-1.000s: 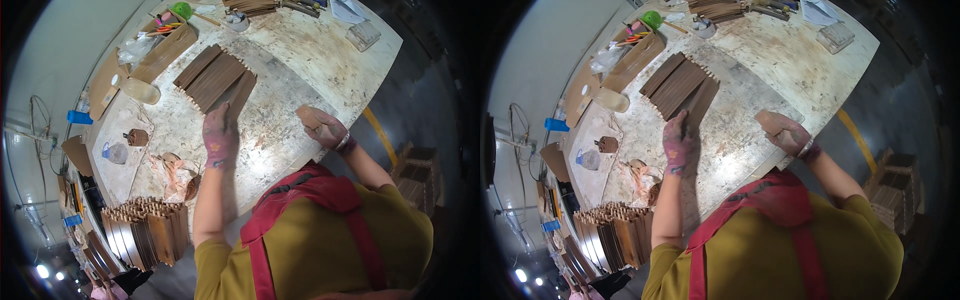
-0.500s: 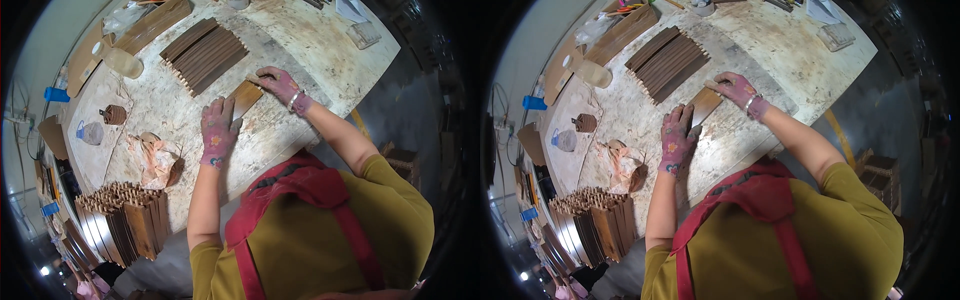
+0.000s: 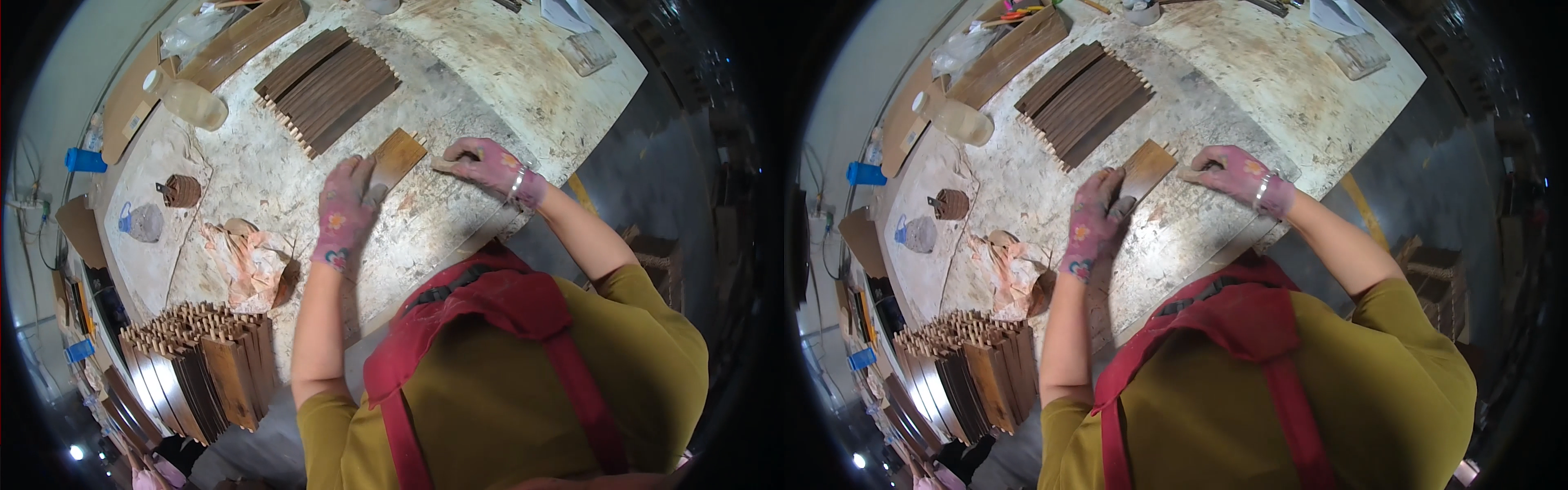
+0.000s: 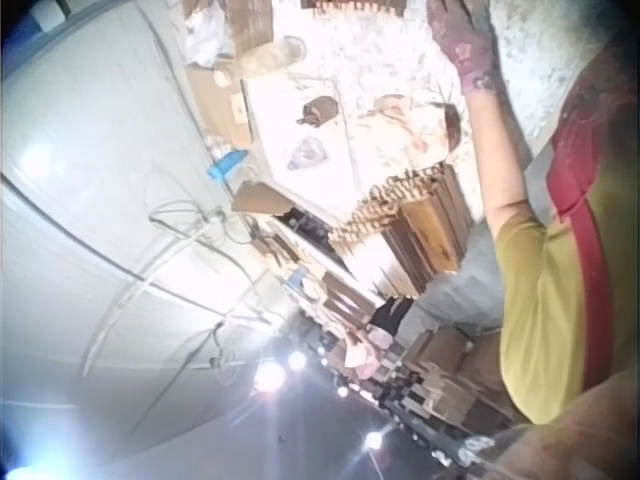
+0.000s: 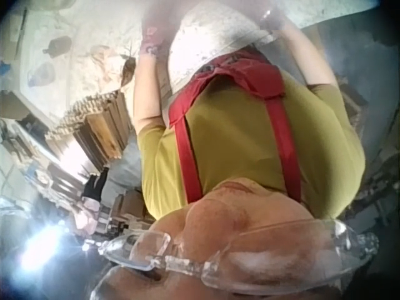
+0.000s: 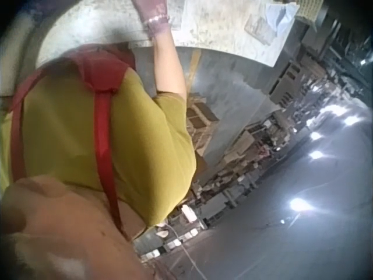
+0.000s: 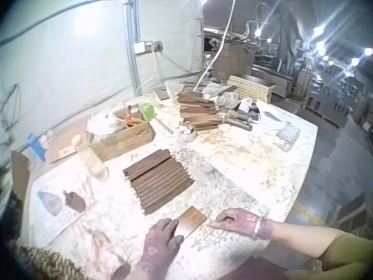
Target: The person assembles wooden furniture components at a workbench by wiping surfaces with a cloth, handling small wooden blocks, and fitting wooden panels together.
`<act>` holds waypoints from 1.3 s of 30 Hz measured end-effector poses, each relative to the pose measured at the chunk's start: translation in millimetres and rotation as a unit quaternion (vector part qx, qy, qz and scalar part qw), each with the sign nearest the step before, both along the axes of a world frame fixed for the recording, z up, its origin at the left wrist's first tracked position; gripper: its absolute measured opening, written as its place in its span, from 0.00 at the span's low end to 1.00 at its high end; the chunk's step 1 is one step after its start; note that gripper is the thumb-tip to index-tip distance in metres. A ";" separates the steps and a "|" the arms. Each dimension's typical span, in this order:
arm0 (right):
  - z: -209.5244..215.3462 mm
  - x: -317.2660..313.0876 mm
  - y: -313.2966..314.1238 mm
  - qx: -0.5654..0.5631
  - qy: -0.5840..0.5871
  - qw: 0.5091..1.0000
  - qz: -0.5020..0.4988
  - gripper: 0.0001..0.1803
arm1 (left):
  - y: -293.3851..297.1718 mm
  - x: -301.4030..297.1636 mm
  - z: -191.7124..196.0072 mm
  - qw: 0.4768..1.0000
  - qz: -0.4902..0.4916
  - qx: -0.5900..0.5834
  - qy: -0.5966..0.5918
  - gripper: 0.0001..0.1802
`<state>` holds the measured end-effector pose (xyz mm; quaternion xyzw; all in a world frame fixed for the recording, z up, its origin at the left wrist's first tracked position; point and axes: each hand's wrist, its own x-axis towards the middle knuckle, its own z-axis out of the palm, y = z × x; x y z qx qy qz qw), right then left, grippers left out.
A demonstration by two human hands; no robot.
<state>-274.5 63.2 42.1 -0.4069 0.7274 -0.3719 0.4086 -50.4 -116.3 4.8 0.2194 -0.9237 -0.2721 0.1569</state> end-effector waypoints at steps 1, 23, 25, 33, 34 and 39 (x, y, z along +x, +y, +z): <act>5.2 2.5 4.3 0.025 -0.017 1.000 0.003 0.18 | -10.9 0.2 7.4 0.996 -0.010 0.087 -0.026 0.27; -40.8 13.4 -24.3 -0.162 0.370 0.895 0.187 0.14 | -38.6 0.3 3.0 0.986 -0.045 0.121 -0.105 0.27; -34.5 -8.9 -10.3 -0.181 0.371 0.899 0.146 0.18 | -39.5 0.9 1.1 0.986 -0.047 0.124 -0.097 0.27; -44.2 22.2 -26.8 -0.241 0.406 0.863 0.181 0.19 | -46.7 -1.7 -5.3 0.982 -0.058 0.124 -0.129 0.29; -48.9 17.9 -26.9 -0.244 0.414 0.858 0.183 0.19 | -46.6 -1.2 -5.0 0.983 -0.059 0.124 -0.125 0.28; -47.7 -48.5 1.8 -0.201 0.450 0.865 0.093 0.17 | -34.8 1.0 6.1 0.994 -0.055 0.025 -0.086 0.24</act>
